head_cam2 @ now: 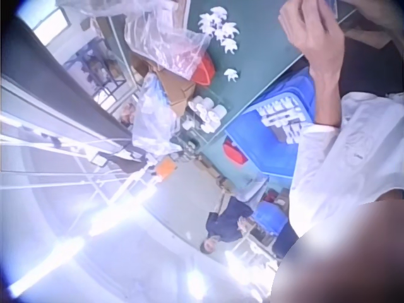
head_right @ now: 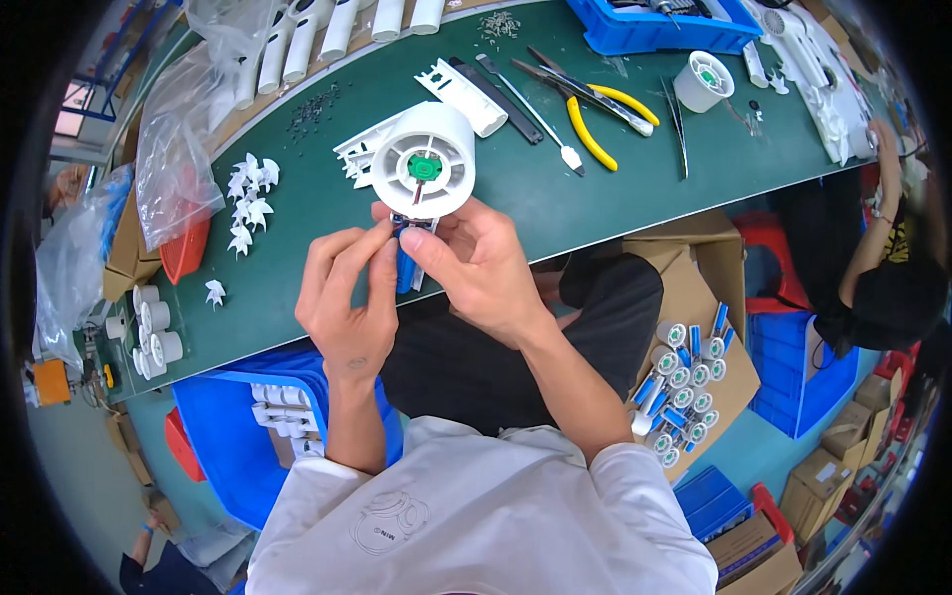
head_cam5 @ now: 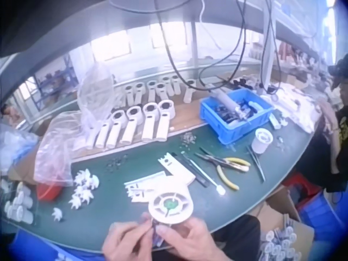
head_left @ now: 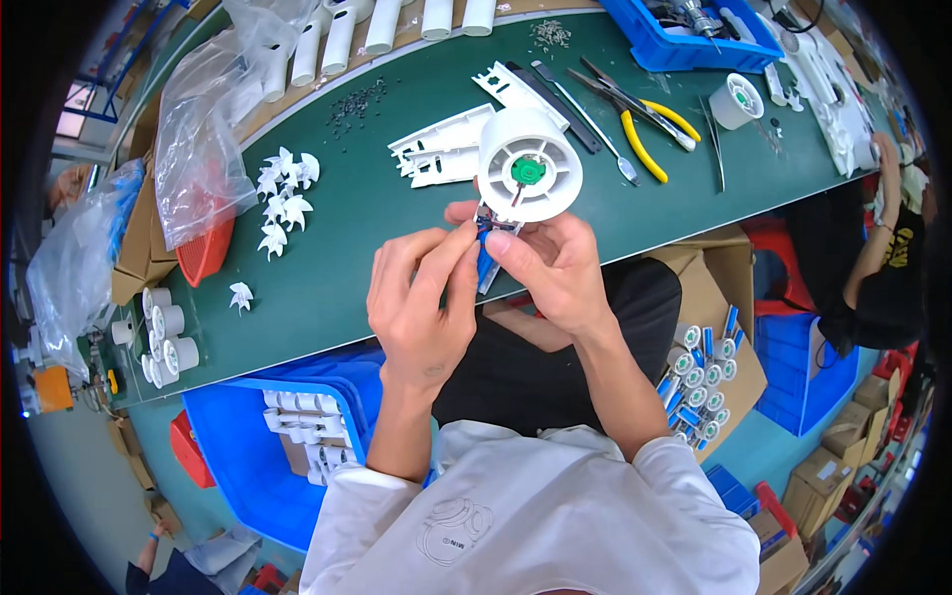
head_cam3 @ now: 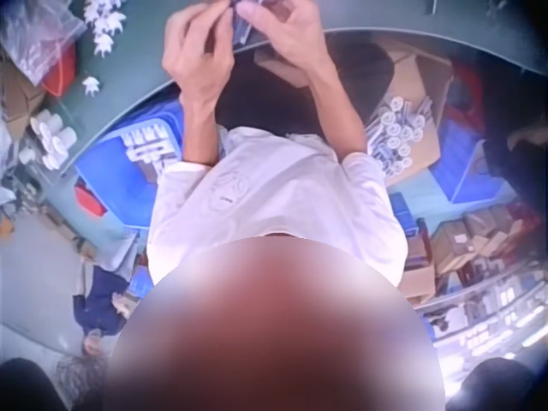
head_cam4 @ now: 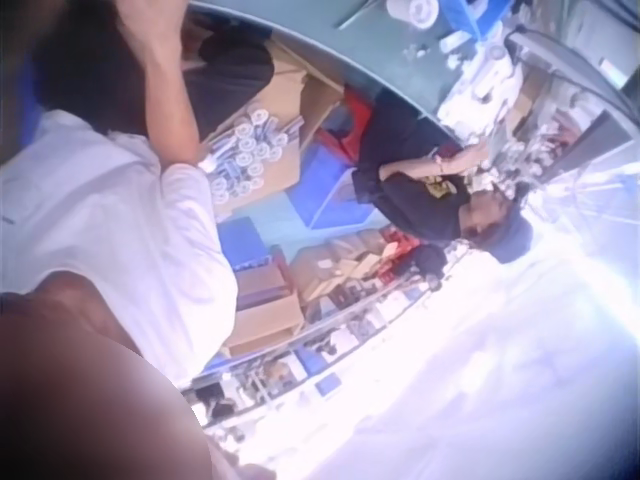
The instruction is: The person assembles handheld electric fans by installing electric motors, fan blades, and fan housing components. The person uses tweezers and pliers to manipulate the small parts.
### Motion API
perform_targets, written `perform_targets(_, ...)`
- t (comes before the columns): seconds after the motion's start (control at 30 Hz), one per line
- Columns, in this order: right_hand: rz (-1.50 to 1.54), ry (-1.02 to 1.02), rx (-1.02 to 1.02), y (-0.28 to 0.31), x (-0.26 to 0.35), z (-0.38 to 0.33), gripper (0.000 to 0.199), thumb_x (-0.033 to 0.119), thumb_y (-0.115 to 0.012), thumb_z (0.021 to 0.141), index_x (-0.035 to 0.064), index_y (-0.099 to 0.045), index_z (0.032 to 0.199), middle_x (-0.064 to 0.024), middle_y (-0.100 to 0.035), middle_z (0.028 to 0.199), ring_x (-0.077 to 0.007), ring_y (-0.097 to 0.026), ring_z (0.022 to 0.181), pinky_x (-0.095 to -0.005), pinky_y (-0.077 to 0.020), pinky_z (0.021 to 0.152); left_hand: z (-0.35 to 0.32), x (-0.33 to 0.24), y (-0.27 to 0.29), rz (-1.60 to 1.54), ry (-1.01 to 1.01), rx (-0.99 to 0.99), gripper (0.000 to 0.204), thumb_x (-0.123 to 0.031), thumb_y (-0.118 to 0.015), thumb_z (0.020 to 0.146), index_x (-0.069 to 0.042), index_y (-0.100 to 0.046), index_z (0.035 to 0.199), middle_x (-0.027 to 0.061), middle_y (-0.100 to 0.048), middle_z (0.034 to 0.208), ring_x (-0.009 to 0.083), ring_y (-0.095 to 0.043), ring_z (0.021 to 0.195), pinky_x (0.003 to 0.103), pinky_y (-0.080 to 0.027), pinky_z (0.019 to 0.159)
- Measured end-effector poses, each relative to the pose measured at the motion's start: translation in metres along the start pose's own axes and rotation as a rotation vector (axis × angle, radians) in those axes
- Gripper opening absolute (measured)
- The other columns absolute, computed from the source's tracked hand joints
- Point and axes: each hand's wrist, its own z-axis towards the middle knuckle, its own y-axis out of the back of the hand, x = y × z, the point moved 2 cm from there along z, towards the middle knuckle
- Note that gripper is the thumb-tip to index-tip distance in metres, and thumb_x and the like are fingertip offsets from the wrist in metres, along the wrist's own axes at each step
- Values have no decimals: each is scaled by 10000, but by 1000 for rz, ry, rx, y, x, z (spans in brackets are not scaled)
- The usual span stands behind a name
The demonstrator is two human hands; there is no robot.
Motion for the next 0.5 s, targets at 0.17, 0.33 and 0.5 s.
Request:
perform_targets(0.17,35,-52,-2,-1,1,-1,399,37,-560,927,-77,-483,1302,-225,-613,1213,-255,-614,1112,-401,-484,983,6,0,0,-52,-20,60,181,63,-715,746,2,-653,904,94,-623,832,172,-613,676,281,-496,591)
perform_targets(0.33,52,-72,-3,1,4,-1,406,34,-567,920,-78,-483,1300,-224,-620,1201,-243,-621,1095,-392,-491,973,7,1,-4,-200,163,114,163,29,-714,721,-20,-609,836,76,-600,799,193,-586,583,284,-471,517)
perform_targets(0.5,-3,-88,-36,0,6,1,401,32,-560,915,-78,-489,1294,-200,-641,1145,-225,-629,1065,-378,-501,953,5,7,-5,-150,-5,84,195,28,-713,716,-16,-639,891,87,-601,825,227,-614,659,309,-497,553)
